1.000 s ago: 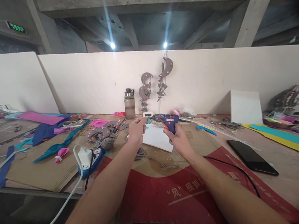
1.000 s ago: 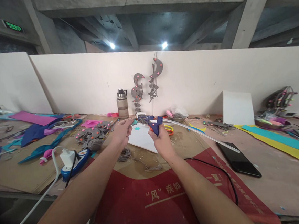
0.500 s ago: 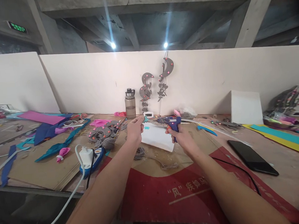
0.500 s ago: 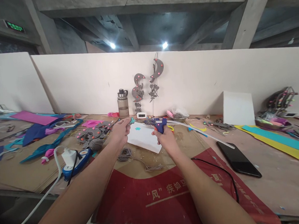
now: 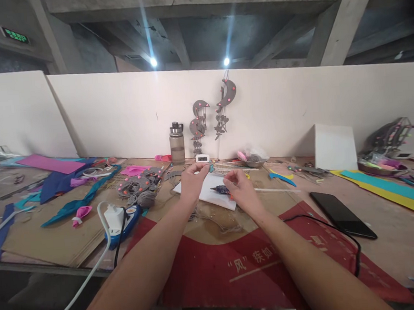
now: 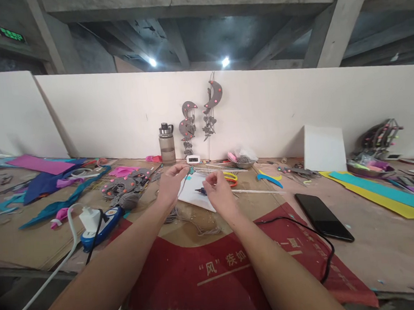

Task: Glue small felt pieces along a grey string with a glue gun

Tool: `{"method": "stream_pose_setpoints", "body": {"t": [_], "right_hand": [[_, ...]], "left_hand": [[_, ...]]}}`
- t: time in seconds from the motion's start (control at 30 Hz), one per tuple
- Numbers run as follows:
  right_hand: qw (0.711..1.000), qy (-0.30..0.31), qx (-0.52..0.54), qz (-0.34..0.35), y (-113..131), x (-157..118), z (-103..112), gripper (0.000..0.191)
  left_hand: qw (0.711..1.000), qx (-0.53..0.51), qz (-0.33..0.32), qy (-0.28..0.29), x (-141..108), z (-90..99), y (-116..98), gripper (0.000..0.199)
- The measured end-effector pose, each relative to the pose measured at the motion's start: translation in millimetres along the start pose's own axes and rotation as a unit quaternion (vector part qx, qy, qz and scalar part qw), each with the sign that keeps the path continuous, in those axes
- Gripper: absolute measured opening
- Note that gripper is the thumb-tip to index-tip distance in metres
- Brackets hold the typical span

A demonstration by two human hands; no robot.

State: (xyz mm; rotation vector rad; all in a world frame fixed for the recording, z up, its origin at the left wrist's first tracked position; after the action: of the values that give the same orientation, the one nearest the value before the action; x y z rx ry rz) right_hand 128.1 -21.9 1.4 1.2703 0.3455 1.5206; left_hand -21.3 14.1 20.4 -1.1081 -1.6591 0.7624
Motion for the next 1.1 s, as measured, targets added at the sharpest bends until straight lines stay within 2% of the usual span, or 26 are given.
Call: {"method": "stream_pose_setpoints", "body": {"t": [0.03,0.1,0.17,0.2,0.27,0.33,0.47,0.57,0.7,0.9,1.1], "right_hand": [[0.994,0.013,0.102,-0.031,7,-2,-6,0.024],[0.955,0.041,0.284,-0.071,18,-7,-18,0.033],[0.920,0.069,0.373,-0.098,24,-9,-26,0.038],[0.913,0.073,0.386,-0.111,25,-10,-27,0.040],[0.920,0.055,0.365,-0.133,22,-10,-26,0.040],[0.943,0.020,0.304,-0.132,15,-8,-22,0.036],[0.982,-0.015,0.174,-0.064,5,-3,-14,0.023],[0.993,-0.042,0.108,-0.030,3,-2,-10,0.022],[0.997,-0.063,0.050,-0.018,5,-1,-6,0.022],[0.996,-0.091,0.012,-0.016,6,1,-2,0.019],[0.994,-0.104,-0.029,-0.010,10,0,2,0.017]], "left_hand": [[0.999,0.028,-0.029,0.008,-3,-1.3,1,0.014],[0.990,0.088,-0.105,0.023,-7,-3.1,0,0.010],[0.981,0.125,-0.147,0.027,-10,-3.8,-1,0.006],[0.979,0.133,-0.151,0.028,-11,-3.9,-1,0.006],[0.983,0.130,-0.123,0.031,-11,-4.3,0,0.009],[0.991,0.105,-0.073,0.031,-10,-5.3,3,0.013],[0.999,0.040,-0.008,0.034,-9,-8.4,11,0.018],[0.998,0.019,0.020,0.053,-10,-9.7,15,0.019],[0.994,-0.001,0.059,0.093,-11,-10.4,17,0.022],[0.991,0.014,0.042,0.126,-13,-11.7,16,0.022],[0.990,0.048,0.027,0.133,-14,-12.0,13,0.019]]}}
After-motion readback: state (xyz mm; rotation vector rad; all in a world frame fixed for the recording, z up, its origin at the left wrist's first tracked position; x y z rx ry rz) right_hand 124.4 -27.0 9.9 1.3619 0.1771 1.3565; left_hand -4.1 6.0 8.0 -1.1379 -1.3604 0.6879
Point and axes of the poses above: each hand's wrist, its own x-axis towards the middle knuckle, its own z-axis out of the back of the hand, y = z × x, the point moved 1 cm from there along x, towards the middle knuckle, and after that the axes turned 7 degrees about -x, right-handed, at the moved point
